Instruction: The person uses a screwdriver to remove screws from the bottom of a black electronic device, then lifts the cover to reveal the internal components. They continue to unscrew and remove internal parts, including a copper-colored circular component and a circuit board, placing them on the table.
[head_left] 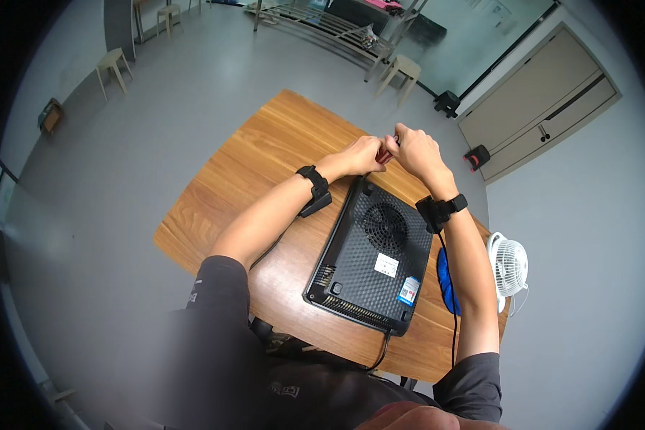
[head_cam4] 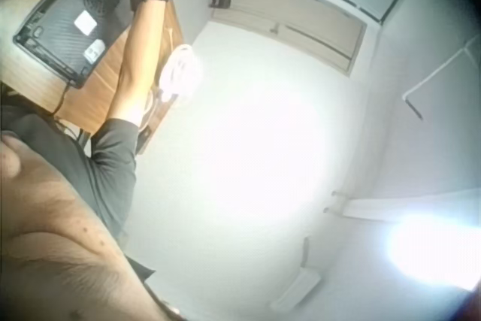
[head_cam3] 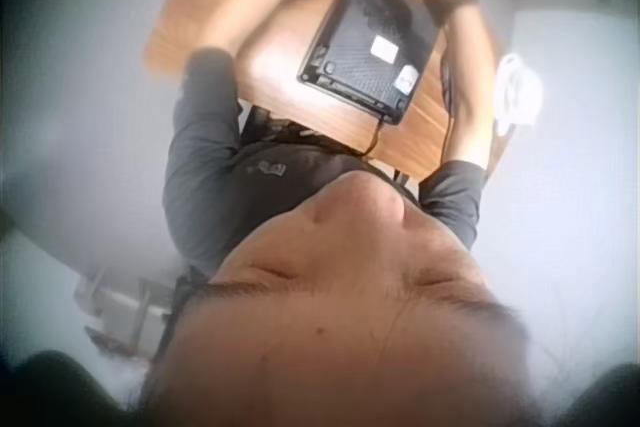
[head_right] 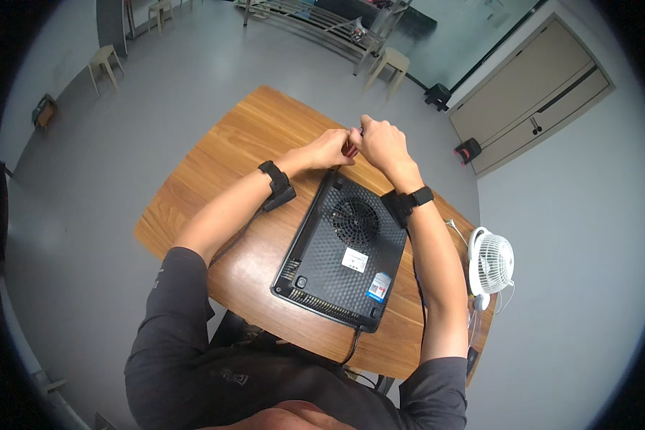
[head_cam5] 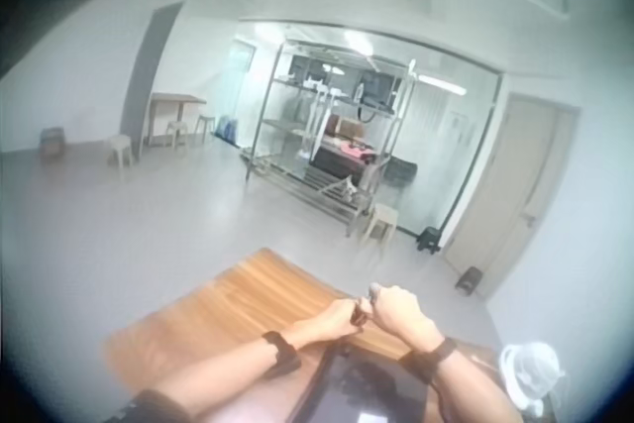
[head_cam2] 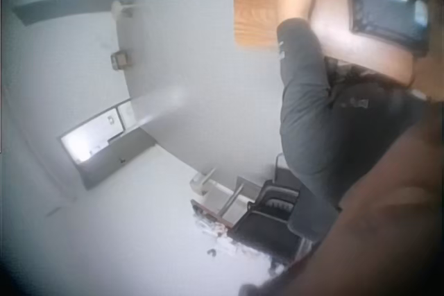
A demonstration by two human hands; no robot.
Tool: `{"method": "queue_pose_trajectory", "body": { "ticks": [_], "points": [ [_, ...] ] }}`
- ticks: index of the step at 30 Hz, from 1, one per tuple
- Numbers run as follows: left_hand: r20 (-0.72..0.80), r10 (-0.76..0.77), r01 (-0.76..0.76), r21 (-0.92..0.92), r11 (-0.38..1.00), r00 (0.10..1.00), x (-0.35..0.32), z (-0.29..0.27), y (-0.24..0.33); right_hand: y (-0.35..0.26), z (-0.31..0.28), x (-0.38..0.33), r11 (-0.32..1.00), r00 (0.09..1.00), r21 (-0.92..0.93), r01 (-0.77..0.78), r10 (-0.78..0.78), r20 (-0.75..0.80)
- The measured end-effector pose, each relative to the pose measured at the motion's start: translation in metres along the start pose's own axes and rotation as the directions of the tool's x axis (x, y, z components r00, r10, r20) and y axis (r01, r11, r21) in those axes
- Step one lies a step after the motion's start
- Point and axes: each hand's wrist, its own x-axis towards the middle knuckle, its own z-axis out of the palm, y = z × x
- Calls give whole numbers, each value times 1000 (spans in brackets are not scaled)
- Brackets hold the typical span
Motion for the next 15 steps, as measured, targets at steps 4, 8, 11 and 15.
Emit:
{"method": "queue_pose_trajectory", "body": {
  "ticks": [4, 8, 11, 15],
  "points": [
    [176, 76, -71, -34, 997, 981, 0, -18, -11, -3, -4, -13, 975, 984, 135, 175, -175, -10],
    [195, 20, -7, -70, 998, 981, -7, -17, -1, 3, -4, -25, 951, 972, 211, 225, -233, 15],
    [160, 48, -32, -99, 995, 986, -7, -13, -7, 1, -11, -27, 949, 971, 214, 233, -240, 9],
    [36, 66, -61, -137, 989, 997, -3, 0, -17, -7, -20, -11, 991, 997, 113, 69, -73, 26]
  ]
}}
